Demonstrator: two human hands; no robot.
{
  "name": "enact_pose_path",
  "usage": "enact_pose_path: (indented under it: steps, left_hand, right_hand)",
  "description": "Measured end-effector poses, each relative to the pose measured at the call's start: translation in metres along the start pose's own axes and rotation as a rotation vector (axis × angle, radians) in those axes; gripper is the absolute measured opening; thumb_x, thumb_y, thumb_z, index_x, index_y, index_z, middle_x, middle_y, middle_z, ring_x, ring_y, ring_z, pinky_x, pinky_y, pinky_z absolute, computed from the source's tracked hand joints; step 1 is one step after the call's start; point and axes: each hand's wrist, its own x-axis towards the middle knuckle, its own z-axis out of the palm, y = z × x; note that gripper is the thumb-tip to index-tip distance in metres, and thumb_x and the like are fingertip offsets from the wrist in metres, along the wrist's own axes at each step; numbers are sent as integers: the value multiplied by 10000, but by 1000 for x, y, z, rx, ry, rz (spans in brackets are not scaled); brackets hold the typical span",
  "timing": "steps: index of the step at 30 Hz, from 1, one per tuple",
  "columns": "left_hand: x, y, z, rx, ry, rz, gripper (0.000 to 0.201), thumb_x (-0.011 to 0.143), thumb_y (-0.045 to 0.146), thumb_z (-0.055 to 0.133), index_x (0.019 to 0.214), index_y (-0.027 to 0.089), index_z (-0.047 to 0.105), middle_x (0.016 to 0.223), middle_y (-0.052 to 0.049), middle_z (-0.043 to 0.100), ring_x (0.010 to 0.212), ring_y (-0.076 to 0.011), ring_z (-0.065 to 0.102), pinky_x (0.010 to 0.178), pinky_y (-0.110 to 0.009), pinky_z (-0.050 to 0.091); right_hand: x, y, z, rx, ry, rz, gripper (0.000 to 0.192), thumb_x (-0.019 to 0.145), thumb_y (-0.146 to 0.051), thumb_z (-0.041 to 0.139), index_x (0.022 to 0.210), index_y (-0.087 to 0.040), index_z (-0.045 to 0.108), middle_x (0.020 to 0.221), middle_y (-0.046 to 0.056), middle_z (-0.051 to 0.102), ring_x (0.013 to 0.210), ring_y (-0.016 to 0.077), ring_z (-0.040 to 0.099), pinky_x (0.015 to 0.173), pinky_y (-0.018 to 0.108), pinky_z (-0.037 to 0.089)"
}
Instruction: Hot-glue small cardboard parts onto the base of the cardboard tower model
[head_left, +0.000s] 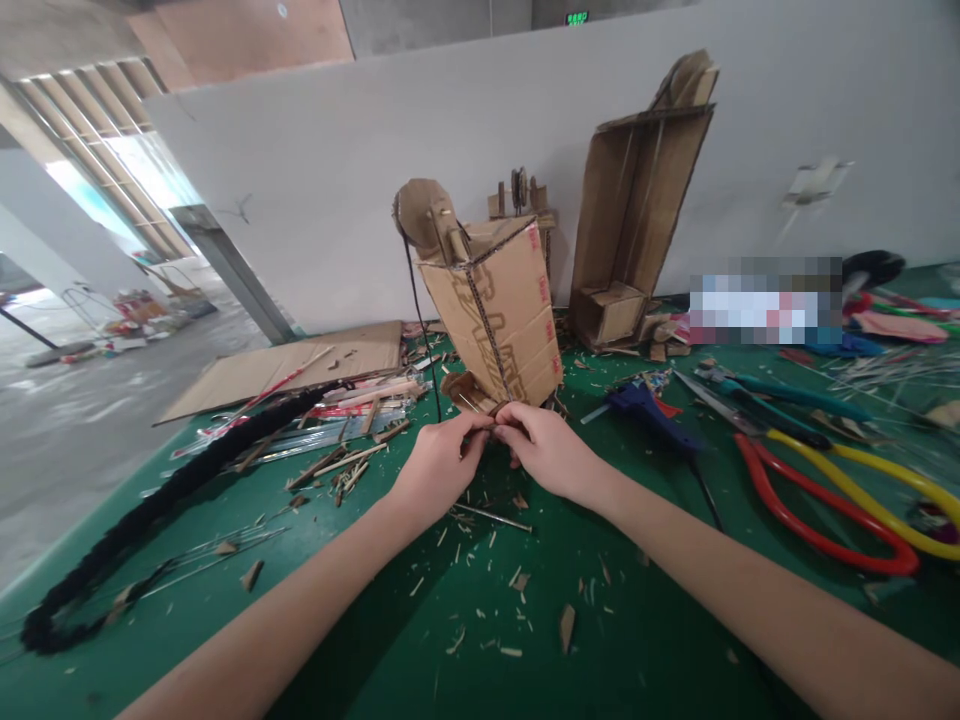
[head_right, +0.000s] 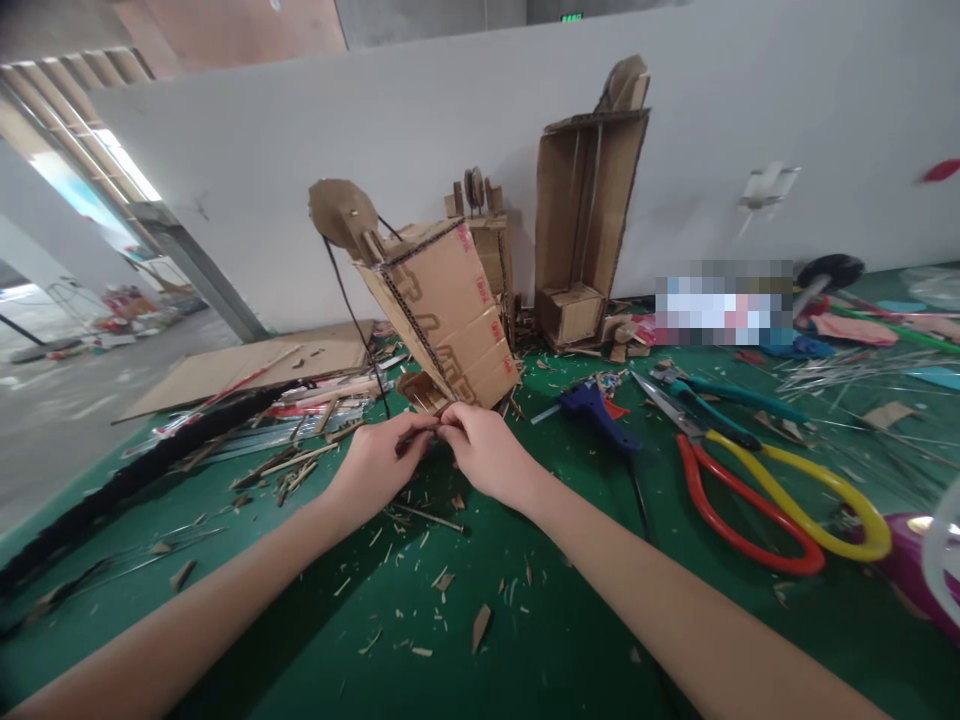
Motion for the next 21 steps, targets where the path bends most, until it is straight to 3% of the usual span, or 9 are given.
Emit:
enact_pose_path:
  steps: [6, 13, 21]
  left_hand:
    - [1, -1, -3, -6, -26, 5, 202, 818, 152, 472, 946, 218, 613, 872, 4, 682, 744, -138, 628, 719, -265, 495]
    - [0, -10, -2, -85, -33, -42, 131, 816, 203, 497, 936, 219, 547, 820, 19, 670, 750, -139, 646, 664, -251, 505]
    - [0, -11, 1, -116, -21, -55, 118, 813, 213, 497, 914, 211, 558, 865, -3, 675, 807, -149, 645, 713, -270, 517]
  right_hand:
    - [-1, 1, 0, -2, 19, -3, 108, 847, -185, 440, 767, -184, 512, 537, -51, 521, 501, 96, 536, 550, 220, 408]
    - [-5, 2, 1, 138, 10, 36, 95, 826, -208, 475, 843, -166, 558, 753, 19, 615, 592, 106, 592, 521, 214, 472]
    - [-1, -2, -2, 34, -15, 18, 160, 831, -120, 431, 822, -147, 588, 629, -5, 592, 523, 89, 573, 547, 211, 477]
